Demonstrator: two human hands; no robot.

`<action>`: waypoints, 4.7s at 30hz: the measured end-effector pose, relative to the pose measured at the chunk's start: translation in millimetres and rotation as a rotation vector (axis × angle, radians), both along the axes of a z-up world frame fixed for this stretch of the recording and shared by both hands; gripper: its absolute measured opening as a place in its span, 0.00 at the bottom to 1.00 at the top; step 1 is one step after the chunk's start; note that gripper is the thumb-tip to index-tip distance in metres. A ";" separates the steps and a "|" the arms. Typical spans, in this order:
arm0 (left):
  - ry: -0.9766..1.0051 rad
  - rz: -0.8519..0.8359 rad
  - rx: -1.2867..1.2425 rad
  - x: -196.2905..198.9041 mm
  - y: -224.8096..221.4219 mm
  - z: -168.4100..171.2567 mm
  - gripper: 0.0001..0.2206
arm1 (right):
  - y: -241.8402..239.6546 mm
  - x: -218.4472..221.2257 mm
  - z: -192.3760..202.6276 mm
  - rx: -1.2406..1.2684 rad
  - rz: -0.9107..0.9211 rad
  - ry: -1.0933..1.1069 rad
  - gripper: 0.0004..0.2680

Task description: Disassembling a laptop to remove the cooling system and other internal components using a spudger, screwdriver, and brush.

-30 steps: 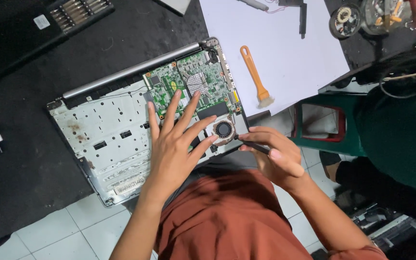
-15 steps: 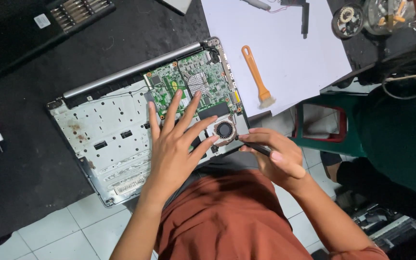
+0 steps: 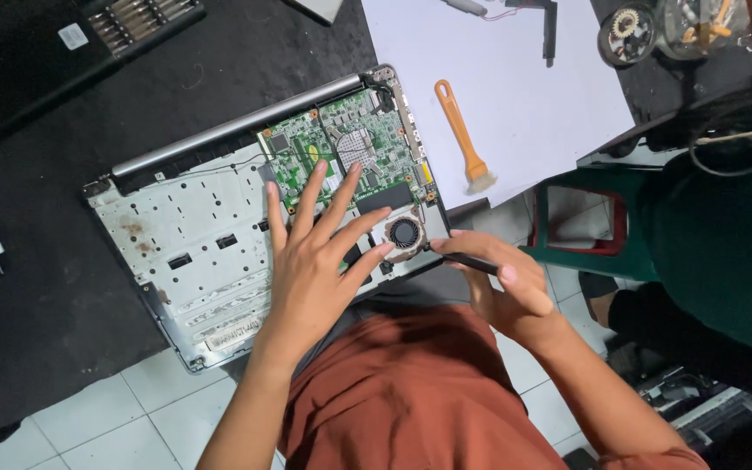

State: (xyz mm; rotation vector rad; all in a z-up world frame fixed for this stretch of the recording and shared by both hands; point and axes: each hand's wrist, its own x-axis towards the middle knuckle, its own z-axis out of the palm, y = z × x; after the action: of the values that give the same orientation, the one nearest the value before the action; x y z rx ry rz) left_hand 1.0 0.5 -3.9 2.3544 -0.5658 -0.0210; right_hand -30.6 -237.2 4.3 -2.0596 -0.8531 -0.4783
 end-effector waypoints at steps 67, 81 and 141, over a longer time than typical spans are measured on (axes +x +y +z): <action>0.074 -0.070 0.065 -2.1 28.3 5.1 0.29 | -1.9 50.4 -26.5 0.089 0.180 0.107 0.34; 0.080 -0.066 0.075 -1.2 28.5 4.1 0.30 | 10.6 46.3 0.3 0.301 0.059 0.192 0.32; 0.948 0.294 -2.034 -72.3 -51.7 34.0 0.08 | 61.0 -22.6 40.8 0.514 -0.146 0.130 0.10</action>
State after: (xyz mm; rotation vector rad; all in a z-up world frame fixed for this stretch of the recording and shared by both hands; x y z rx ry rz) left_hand -71.3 -51.3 30.1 0.2481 0.2845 -0.2606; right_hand -53.2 -176.1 45.2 -1.6580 -0.4443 -0.5690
